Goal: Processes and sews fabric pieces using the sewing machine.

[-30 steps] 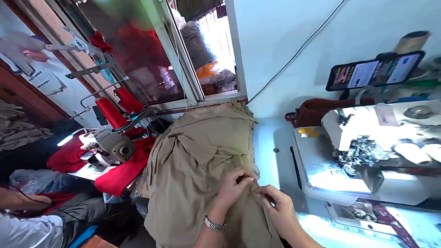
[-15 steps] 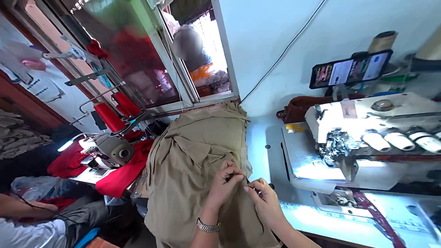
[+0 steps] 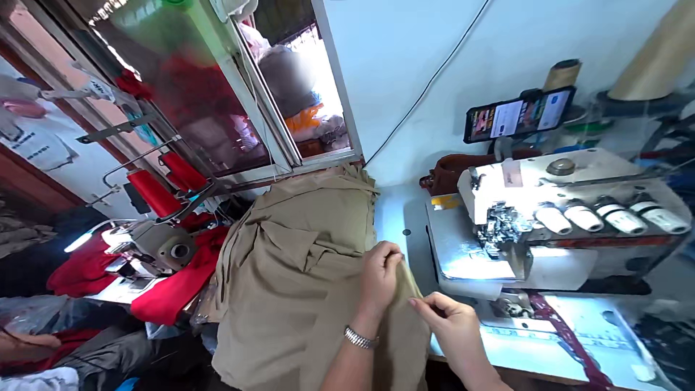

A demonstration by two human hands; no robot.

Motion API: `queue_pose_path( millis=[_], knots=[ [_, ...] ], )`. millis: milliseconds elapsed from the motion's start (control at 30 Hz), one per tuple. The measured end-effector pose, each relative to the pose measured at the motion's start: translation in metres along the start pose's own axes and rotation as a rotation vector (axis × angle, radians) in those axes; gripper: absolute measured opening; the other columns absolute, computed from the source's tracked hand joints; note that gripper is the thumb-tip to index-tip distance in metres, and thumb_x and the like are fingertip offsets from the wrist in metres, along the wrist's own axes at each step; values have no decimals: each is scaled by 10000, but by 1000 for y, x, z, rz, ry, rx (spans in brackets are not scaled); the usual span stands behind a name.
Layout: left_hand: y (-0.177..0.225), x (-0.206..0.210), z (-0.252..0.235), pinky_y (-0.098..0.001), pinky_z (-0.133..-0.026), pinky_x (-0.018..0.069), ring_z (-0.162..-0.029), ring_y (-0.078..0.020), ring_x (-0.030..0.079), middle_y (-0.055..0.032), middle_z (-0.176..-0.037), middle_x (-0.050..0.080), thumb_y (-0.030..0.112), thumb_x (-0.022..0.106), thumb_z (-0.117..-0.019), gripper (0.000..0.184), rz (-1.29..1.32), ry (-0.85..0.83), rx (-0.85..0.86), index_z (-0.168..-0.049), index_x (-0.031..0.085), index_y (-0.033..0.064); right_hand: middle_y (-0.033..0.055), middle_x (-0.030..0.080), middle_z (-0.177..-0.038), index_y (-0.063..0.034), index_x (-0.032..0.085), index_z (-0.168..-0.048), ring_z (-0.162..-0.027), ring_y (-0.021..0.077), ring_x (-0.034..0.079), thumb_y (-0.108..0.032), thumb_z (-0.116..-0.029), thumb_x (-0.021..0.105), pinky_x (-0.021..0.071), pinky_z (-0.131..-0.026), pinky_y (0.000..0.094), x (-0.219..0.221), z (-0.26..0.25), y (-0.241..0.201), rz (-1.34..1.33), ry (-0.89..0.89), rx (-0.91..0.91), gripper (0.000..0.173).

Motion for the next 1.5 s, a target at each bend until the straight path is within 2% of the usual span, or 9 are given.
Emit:
queue_pose_path(
  millis=[200,367,567,833,1000,1167,1333,1433,1500],
  knots=[
    [60,85,-26,-304,-813,565,-876,-116,658,-54,-954,683,23,611,-977,78,239,-113,79,-988,687,34,-78,612,-633,-115,660,-739,-539,-14,559,-121,-837,726,465,-498,160,-95,-9,-4,-73,231,39,118],
    [72,110,-9,-347,-899,530,-1022,-203,611,-82,-1037,637,80,726,-908,40,-121,-120,164,-889,758,68,-55,632,-663,-22,676,-1042,-531,20,572,11,-828,676,479,-483,178,-113,1,16,-154,202,170,216],
    [94,130,45,-617,-1032,457,-1150,-336,684,-91,-1238,731,90,655,-888,300,-681,-86,272,-1162,774,91,-45,673,-735,-42,706,-916,-587,3,593,15,-859,669,500,-537,167,-121,6,20,-170,200,197,89],
    [87,133,29,-509,-1054,484,-1168,-252,679,-65,-1204,743,126,601,-956,284,-624,-97,283,-1182,773,130,-10,673,-687,-51,723,-851,-559,43,600,-4,-840,686,496,-505,177,-119,-13,27,-282,284,174,61],
    [54,85,8,-369,-1059,510,-1186,-138,651,-52,-1245,710,167,579,-1017,299,-35,-235,-29,-1273,688,56,34,658,-641,-17,687,-765,-547,67,602,91,-863,672,509,-516,199,-111,-32,27,-384,307,277,147],
    [1,-34,85,-425,-1034,513,-1216,-269,612,-213,-1285,632,141,573,-996,372,-132,380,-147,-1290,582,-88,45,683,-689,-11,685,-819,-548,73,619,27,-939,621,526,-501,202,-102,-15,38,-518,218,322,142],
    [-39,-110,228,-540,-1003,444,-1212,-455,500,-420,-1302,472,210,627,-983,617,-246,829,-611,-1332,367,-227,-51,763,-784,-141,734,-885,-679,32,708,36,-920,579,600,-643,228,-84,55,53,-536,-193,453,238],
    [-64,-84,282,-469,-1047,498,-1194,-314,606,-305,-1298,579,191,660,-972,633,80,565,-892,-1420,380,-157,-56,784,-854,-164,757,-927,-764,41,733,88,-890,609,620,-741,254,-75,84,72,-549,-369,470,295],
    [-77,-63,301,-373,-907,573,-955,-156,696,-144,-1022,717,100,659,-951,287,211,302,-943,-1152,621,-102,-44,785,-865,-154,749,-947,-775,53,737,90,-922,566,624,-754,268,-79,88,73,-560,-372,458,307]
  ],
)
Point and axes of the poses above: each hand's wrist, its own z-axis away from the middle knuckle, its own x-axis out of the palm, y = z × x, the point moved 6 cm from there along -z, towards the middle knuckle
